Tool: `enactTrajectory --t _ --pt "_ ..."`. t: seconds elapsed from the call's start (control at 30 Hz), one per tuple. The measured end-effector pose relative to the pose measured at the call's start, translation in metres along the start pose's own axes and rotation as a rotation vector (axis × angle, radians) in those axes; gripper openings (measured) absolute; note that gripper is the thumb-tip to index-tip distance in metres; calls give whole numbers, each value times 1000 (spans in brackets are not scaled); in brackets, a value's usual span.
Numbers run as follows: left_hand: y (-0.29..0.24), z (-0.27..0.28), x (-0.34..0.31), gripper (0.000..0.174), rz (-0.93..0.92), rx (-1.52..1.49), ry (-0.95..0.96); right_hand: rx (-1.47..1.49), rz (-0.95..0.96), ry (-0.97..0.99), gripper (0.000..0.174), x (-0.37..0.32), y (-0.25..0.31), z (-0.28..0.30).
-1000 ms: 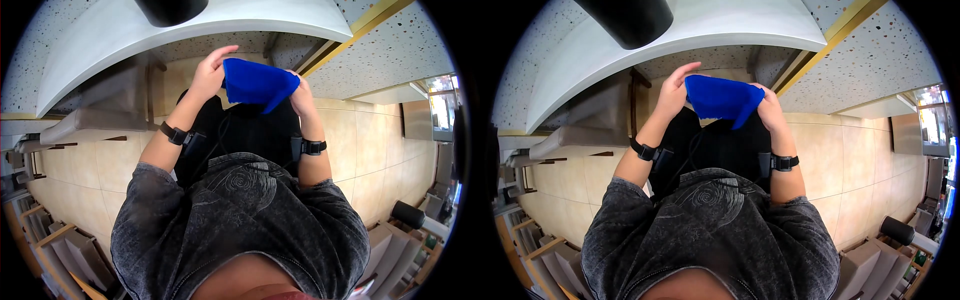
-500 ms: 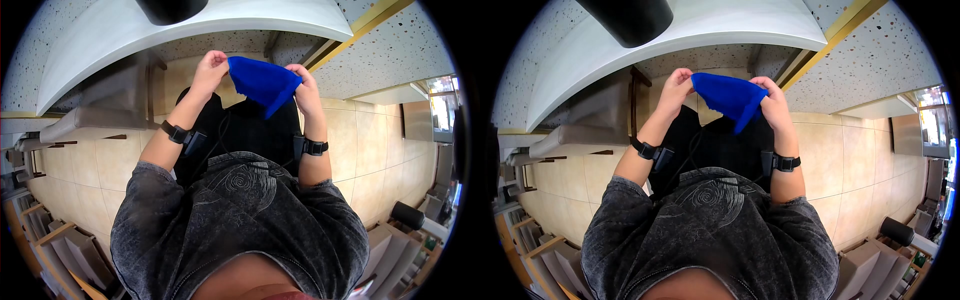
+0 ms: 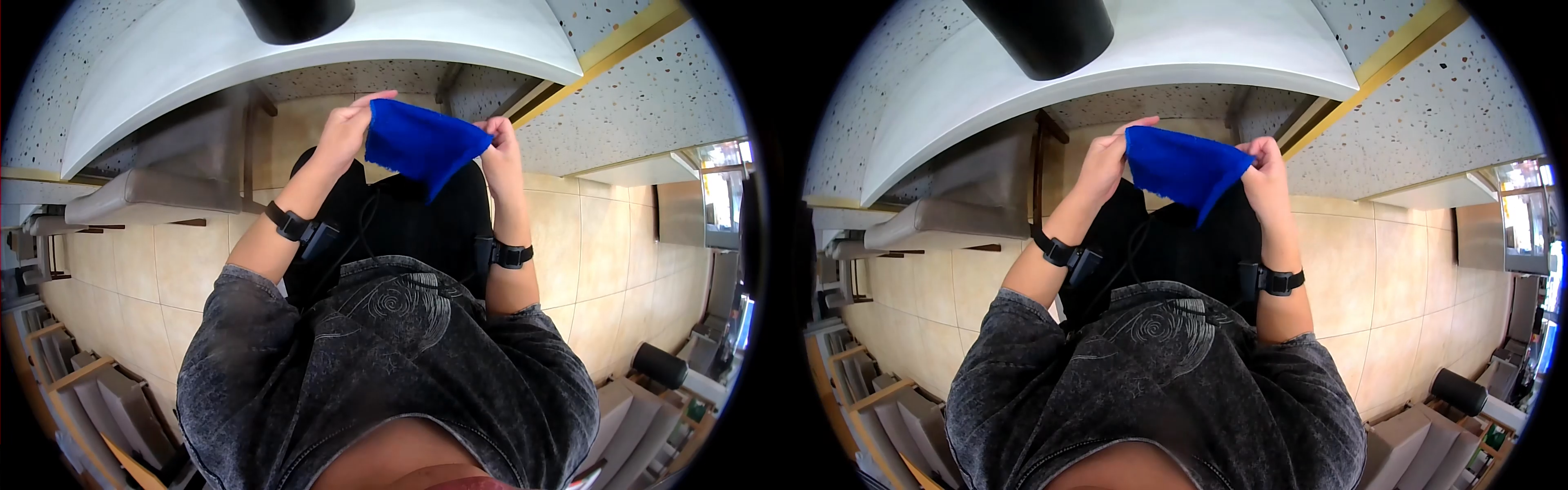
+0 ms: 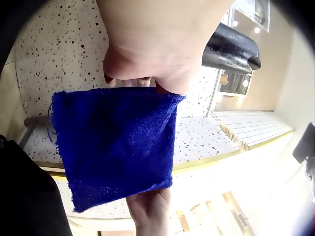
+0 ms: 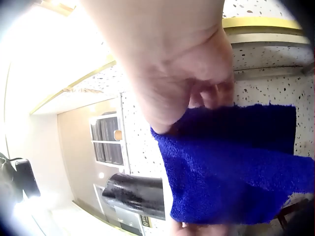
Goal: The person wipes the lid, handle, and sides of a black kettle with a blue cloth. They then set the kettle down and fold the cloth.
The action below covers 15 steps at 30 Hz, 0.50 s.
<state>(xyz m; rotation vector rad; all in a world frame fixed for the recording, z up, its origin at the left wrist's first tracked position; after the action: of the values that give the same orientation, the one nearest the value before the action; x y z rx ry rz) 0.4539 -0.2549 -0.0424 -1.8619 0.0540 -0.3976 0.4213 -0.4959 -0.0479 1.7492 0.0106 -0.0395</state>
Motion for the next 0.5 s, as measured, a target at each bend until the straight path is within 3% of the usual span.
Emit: enactTrajectory --t 0.07,0.13,0.23,0.37,0.43,0.5 --pt "-1 -4 -1 32 11 -31 17 14 9 -92 12 2 -12 10" --pt "8 -9 -3 35 153 -238 16 -31 -95 -168 11 1 -25 14" --pt "-1 -12 0 37 17 -269 115 12 -223 -144 12 -3 -35 5" --pt "-3 -9 -5 31 86 -287 50 117 -276 -102 17 -6 -35 -4" --pt "-13 -13 -5 26 -47 108 171 197 -262 -44 31 -5 -31 -11" --pt "-16 -11 -4 24 -34 108 145 196 -261 -7 35 -4 -29 -12"
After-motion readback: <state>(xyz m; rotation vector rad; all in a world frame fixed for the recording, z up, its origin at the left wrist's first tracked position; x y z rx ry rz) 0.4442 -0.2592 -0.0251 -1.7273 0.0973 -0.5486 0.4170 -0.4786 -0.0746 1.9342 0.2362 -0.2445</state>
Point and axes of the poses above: each hand's wrist, its own x-axis towards the middle knuckle, its own z-axis out of the back of the hand, y = z × x, the point moved 8 cm from there along x, towards the middle knuckle, and after that the axes turned 10 degrees about -z, right-handed, at the moved point
